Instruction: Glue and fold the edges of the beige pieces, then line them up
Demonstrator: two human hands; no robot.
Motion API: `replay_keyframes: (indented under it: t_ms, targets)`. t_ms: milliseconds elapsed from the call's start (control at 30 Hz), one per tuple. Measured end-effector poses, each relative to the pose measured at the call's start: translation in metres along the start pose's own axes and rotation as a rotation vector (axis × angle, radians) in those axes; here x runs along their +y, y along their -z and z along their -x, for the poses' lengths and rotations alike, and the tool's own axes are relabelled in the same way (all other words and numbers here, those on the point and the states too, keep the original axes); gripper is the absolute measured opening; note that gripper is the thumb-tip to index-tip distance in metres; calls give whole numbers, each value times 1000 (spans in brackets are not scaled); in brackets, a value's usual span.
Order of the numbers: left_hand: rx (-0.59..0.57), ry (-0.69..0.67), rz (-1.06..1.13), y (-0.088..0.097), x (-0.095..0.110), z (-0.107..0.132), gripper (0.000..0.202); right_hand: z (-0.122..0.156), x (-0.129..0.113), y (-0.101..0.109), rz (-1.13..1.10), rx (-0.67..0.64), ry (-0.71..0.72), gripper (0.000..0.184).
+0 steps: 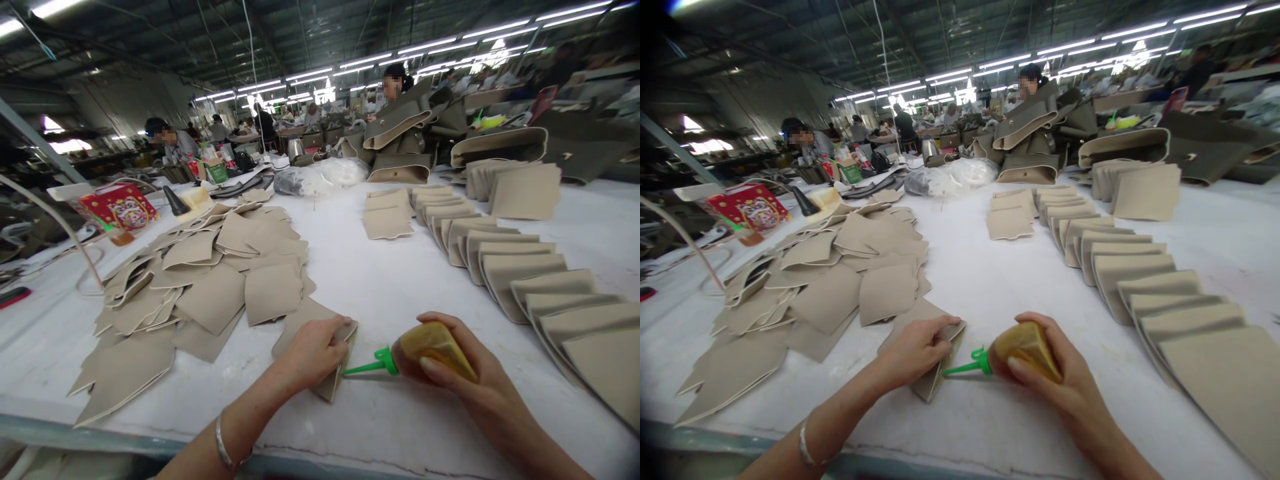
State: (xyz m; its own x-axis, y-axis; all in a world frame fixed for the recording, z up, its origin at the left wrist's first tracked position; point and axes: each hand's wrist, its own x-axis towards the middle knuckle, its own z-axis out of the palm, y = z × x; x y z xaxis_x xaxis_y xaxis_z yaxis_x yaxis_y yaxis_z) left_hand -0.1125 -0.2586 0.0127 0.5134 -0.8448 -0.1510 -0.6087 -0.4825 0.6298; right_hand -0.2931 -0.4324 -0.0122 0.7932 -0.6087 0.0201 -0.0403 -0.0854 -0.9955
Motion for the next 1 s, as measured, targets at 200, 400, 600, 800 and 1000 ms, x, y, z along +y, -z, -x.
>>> replay_keyframes:
  t_ms: [200, 400, 600, 800, 1000]
  targets:
    - [-98, 121, 288, 2, -7, 1, 56, -13, 1, 9, -690, 164, -354, 62]
    - [-10, 111, 190, 5, -7, 5, 46, -17, -18, 19, -1003, 437, -521, 36]
    - [361, 414, -332, 23, -24, 24, 39, -16, -23, 28, -1165, 437, -592, 46]
    - [181, 435, 83, 24, -52, 21, 19, -11, 7, 43, -1234, 152, -465, 38]
    - [133, 416, 1016, 29, -56, -16, 33, -13, 27, 47, -1257, 28, -332, 38]
